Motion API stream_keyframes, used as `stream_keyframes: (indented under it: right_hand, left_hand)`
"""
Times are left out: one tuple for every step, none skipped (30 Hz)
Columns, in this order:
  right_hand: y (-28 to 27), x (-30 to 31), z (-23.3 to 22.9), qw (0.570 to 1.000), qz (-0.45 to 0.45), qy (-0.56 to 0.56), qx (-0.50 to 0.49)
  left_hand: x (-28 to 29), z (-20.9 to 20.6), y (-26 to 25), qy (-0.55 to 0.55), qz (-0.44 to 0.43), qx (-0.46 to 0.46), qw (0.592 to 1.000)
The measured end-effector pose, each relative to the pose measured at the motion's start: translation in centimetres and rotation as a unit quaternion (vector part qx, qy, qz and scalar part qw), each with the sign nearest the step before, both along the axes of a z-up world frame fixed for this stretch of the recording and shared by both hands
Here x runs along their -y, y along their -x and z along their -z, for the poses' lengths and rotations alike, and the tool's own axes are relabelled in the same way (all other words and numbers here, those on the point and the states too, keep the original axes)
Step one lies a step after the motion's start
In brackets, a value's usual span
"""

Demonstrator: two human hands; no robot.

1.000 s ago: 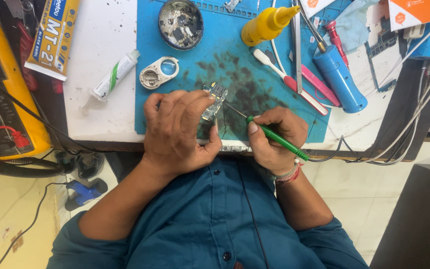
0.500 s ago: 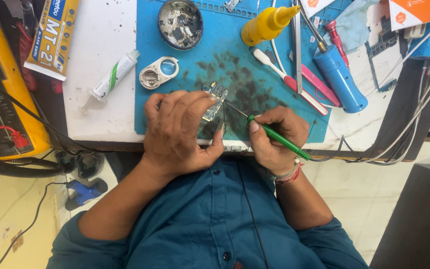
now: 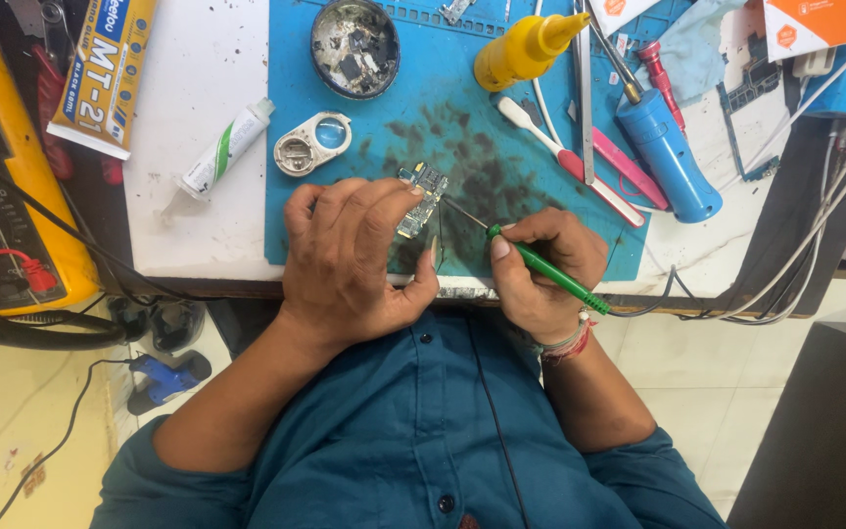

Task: The person applies a substance from a tube onto a small circuit board using a green-handled tool. They then use a magnifying loupe to inspect the board while continuing to work on it with the tool. The person also uses a hot air gun to heat the circuit board while holding it with tweezers.

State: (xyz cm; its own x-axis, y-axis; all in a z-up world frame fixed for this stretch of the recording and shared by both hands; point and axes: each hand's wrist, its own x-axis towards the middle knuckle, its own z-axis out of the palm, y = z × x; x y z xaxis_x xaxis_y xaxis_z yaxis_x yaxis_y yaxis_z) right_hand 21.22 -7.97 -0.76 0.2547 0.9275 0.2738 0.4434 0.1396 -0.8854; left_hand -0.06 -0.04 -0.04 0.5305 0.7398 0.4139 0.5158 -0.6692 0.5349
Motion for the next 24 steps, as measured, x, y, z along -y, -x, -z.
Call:
stream_keyframes:
  right_hand:
    - [0.01,-0.02,-0.02,1.000,0.000,0.002,-0.003]
    - [0.00,-0.05,-0.03,1.000,-0.001,-0.001,0.000]
    - [-0.02,-0.10,-0.04,1.000,-0.001,-0.003,0.003]
    - [-0.03,-0.14,-0.06,1.000,-0.002,-0.006,0.006]
    - [-0.03,-0.15,-0.08,1.000,-0.002,-0.004,0.007]
    - [-0.04,-0.13,-0.11,1.000,-0.001,-0.003,0.008]
    - [-0.04,-0.11,-0.13,1.000,-0.001,-0.001,0.009]
    - [-0.02,-0.11,-0.12,1.000,-0.001,-0.001,0.004]
    - [0.02,-0.11,-0.11,1.000,0.000,0.000,0.000]
    - [0.03,-0.11,-0.10,1.000,0.000,0.001,-0.005]
    - [0.03,-0.12,-0.09,1.000,0.000,0.000,-0.007]
    - [0.03,-0.12,-0.08,1.000,0.000,0.000,-0.010]
    - [0.04,-0.13,-0.09,1.000,-0.001,-0.001,-0.013]
    - [0.06,-0.12,-0.11,1.000,0.003,0.003,-0.011]
    - [0.10,-0.12,-0.14,1.000,0.006,0.006,-0.009]
    - [0.15,-0.11,-0.19,1.000,0.010,0.010,-0.007]
    - [0.20,-0.14,-0.23,1.000,0.010,0.011,-0.007]
    - [0.26,-0.22,-0.26,1.000,0.010,0.012,-0.007]
    - [0.32,-0.27,-0.31,1.000,0.010,0.012,-0.007]
    - [0.36,-0.33,-0.37,1.000,0.010,0.013,-0.003]
    - [0.41,-0.37,-0.43,1.000,0.010,0.014,0.000]
    - [0.43,-0.40,-0.48,1.000,0.010,0.014,0.004]
    - [0.43,-0.43,-0.53,1.000,0.011,0.014,0.005]
    - [0.42,-0.45,-0.57,1.000,0.013,0.014,0.006]
  left_hand:
    - [-0.01,-0.03,-0.01,0.000,-0.001,0.000,1.000]
    - [-0.02,-0.04,0.00,0.000,-0.001,0.000,1.000]
    - [-0.04,-0.06,0.01,0.001,-0.001,0.001,1.000]
    - [-0.06,-0.07,0.02,0.001,-0.001,0.002,1.000]
    - [-0.07,-0.07,0.01,0.000,-0.002,0.000,1.000]
    - [-0.06,-0.07,-0.01,-0.001,-0.003,-0.002,1.000]
    - [-0.04,-0.07,-0.03,-0.002,-0.005,-0.003,1.000]
    - [-0.05,-0.06,-0.05,-0.002,-0.005,-0.004,1.000]
    - [-0.05,-0.07,-0.06,-0.001,-0.005,-0.004,1.000]
    - [-0.07,-0.06,-0.08,0.000,-0.006,-0.004,1.000]
    - [-0.09,-0.05,-0.11,-0.001,-0.006,-0.006,1.000]
    - [-0.10,-0.03,-0.14,-0.001,-0.006,-0.009,1.000]
    - [-0.11,-0.02,-0.16,-0.001,-0.007,-0.011,1.000]
    - [-0.11,-0.02,-0.14,-0.001,-0.006,-0.012,1.000]
    - [-0.12,-0.03,-0.12,-0.001,-0.006,-0.014,1.000]
    - [-0.11,-0.05,-0.10,-0.001,-0.005,-0.016,1.000]
    - [-0.10,-0.07,-0.09,-0.001,-0.004,-0.016,1.000]
    - [-0.12,-0.08,-0.08,-0.001,-0.004,-0.016,1.000]
    - [-0.12,-0.10,-0.07,-0.001,-0.004,-0.017,1.000]
    - [-0.13,-0.12,-0.08,-0.002,-0.004,-0.016,1.000]
    - [-0.13,-0.14,-0.11,-0.003,-0.005,-0.016,1.000]
    - [-0.12,-0.15,-0.13,-0.004,-0.006,-0.016,1.000]
    - [-0.12,-0.15,-0.14,-0.004,-0.006,-0.015,1.000]
    - [-0.10,-0.15,-0.14,-0.005,-0.006,-0.015,1.000]
